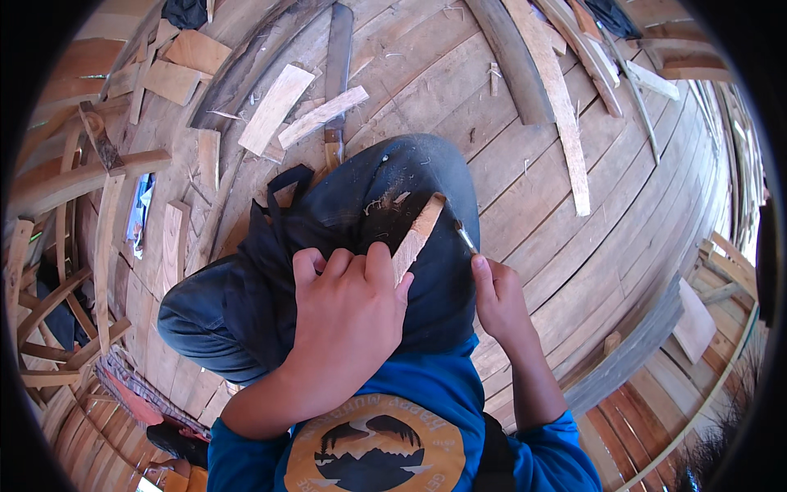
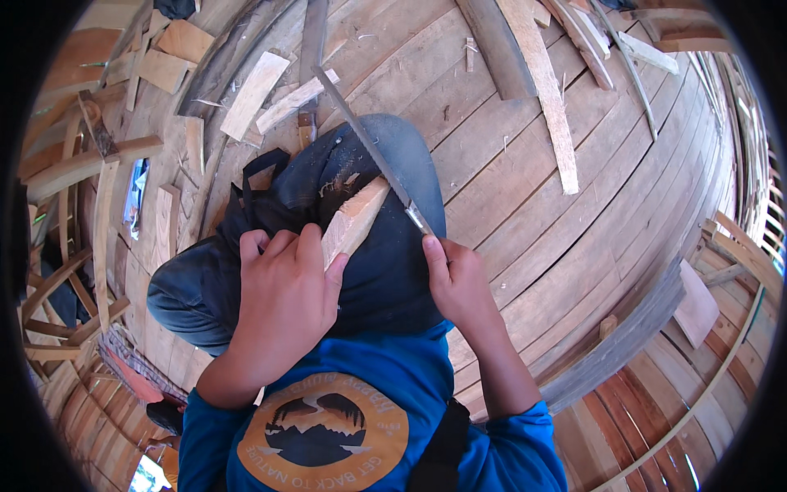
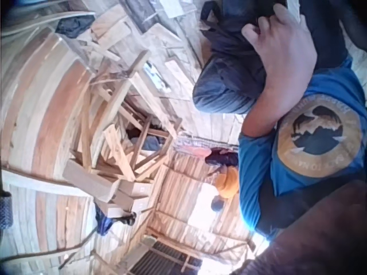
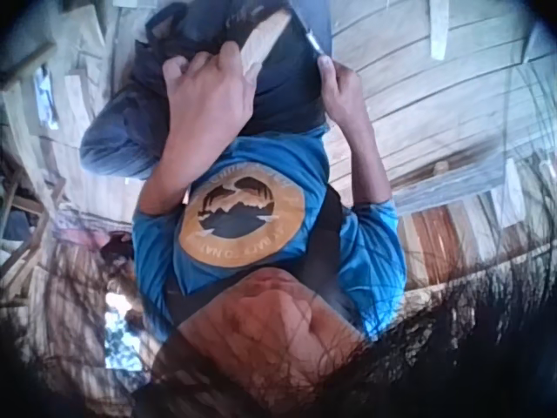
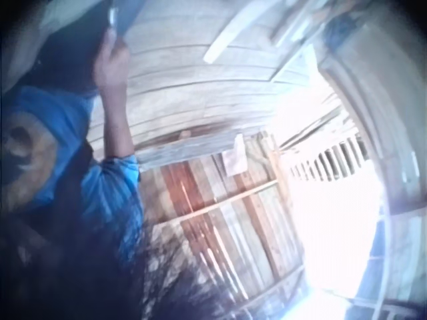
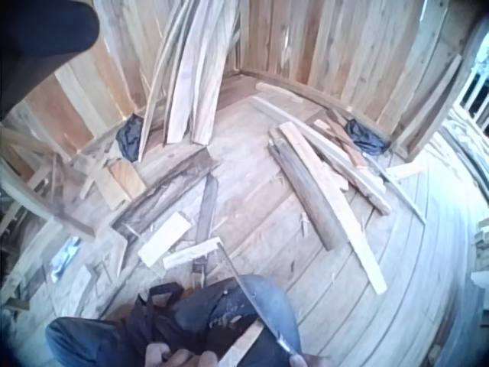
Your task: The person uses a saw to shape and carve a small piece of wood while sitting on a wooden floor.
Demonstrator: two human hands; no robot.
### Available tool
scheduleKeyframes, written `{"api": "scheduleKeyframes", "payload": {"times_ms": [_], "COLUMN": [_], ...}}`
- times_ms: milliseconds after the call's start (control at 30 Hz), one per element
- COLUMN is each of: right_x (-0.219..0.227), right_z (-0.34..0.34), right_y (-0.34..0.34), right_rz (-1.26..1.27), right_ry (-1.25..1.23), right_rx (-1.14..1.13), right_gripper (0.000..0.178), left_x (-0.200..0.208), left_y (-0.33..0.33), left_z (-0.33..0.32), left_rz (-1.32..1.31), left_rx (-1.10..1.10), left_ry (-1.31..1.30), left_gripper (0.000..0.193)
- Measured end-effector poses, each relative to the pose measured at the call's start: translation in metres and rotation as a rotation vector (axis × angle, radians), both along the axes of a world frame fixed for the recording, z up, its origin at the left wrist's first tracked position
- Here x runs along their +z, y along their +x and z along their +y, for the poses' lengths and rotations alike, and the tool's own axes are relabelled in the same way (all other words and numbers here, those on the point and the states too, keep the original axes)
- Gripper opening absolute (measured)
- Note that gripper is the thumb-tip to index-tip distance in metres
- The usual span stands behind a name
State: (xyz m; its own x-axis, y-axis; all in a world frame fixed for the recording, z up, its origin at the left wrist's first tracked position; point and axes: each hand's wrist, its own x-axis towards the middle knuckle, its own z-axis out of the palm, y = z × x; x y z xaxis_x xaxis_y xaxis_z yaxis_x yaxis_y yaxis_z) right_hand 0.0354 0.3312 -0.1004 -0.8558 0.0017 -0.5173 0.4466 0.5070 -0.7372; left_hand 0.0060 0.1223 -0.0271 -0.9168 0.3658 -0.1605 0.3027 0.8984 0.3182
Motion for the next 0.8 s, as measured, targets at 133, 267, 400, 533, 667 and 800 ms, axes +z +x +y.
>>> {"api": "scheduleKeyframes", "payload": {"times_ms": [133,267,400,533,667,800], "right_x": [0.035,0.015,0.023,0.027,0.028,0.026], "right_z": [-0.01,-0.005,-0.007,-0.01,-0.01,-0.006], "right_y": [-0.001,-0.004,-0.001,0.001,-0.003,-0.008], "right_rz": [-0.023,0.067,0.011,0.012,0.021,-0.01], "right_ry": [-0.127,-0.079,-0.075,-0.096,-0.102,-0.046], "right_rx": [0.043,0.055,0.055,0.066,0.049,0.05], "right_gripper": [0.052,0.051,0.051,0.052,0.052,0.051], "left_x": [-0.002,-0.005,0.0,-0.002,0.002,0.003], "left_y": [0.001,-0.003,-0.006,0.005,0.001,0.005], "left_z": [0.002,0.001,0.0,-0.003,0.004,0.003], "left_rz": [0.009,-0.004,-0.038,-0.022,-0.029,-0.024], "left_rx": [0.006,0.014,0.0,0.006,0.019,0.005], "left_ry": [-0.001,-0.002,-0.025,-0.002,-0.024,-0.035], "left_gripper": [0.023,0.023,0.024,0.023,0.023,0.023]}}
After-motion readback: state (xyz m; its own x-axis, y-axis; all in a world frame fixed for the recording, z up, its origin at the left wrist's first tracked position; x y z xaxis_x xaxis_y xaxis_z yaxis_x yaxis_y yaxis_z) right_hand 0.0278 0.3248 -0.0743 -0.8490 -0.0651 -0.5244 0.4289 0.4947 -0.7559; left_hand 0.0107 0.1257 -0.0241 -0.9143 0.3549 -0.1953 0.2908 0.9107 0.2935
